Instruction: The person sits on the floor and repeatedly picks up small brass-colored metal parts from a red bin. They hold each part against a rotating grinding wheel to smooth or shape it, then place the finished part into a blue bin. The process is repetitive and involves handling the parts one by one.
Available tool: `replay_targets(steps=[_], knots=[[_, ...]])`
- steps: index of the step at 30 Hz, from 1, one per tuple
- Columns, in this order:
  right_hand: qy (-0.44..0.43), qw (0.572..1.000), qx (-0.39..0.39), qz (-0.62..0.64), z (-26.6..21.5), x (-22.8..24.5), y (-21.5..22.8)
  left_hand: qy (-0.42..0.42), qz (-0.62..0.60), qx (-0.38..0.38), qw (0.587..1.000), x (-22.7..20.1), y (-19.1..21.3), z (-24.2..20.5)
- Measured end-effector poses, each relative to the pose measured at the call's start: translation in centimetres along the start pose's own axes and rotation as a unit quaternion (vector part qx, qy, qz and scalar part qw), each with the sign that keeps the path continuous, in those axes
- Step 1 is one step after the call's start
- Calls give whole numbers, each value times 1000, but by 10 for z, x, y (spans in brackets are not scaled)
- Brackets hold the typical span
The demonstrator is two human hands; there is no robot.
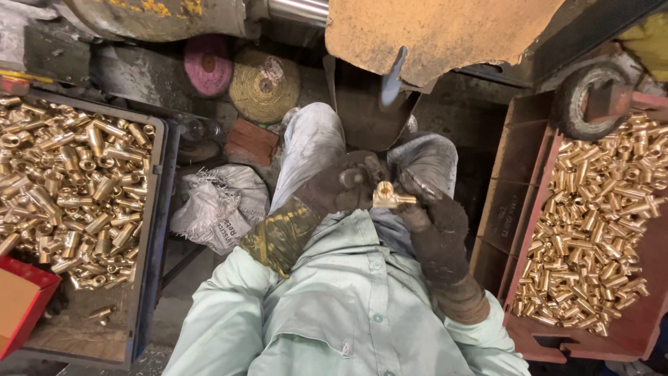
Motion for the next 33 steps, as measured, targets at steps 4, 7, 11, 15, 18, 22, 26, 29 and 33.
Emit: replay_targets(steps=[4,7,11,15,18,22,26,29,33], knots=[[-16,992,52,116,-9,0,7,-20,152,-124,980,-12,-8,-6],[-105,987,91,82,-23,-16,12,16,158,-172,972,-23,-42,-13],[-124,971,100,179,-36,-24,13,32,111,-156,981,-18,-66,-10],[-153,945,55,283,-47,-31,12,19,84,-146,985,-14,-67,-11],[-136,953,47,269,-48,-33,15,11,73,-136,988,-10,-67,-13],[-108,943,53,310,-49,-30,14,-4,55,-118,991,-7,-68,-8],[-123,942,61,306,-49,-29,11,-35,50,-91,994,-9,-73,-5],[-126,948,65,283,-49,-30,12,-82,93,-42,991,-15,-83,-3],[-112,945,55,303,-51,-34,11,-103,86,15,991,-18,-92,2]])
Point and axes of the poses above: each hand's wrist, its own z-axis towards the middle knuckle, its own y-axis out of the back of the hand, x = y × z, the point moved 8 cm from there along z, towards the middle knuckle, and after that the axes turned 2 degrees about -z, right-handed, at the moved point
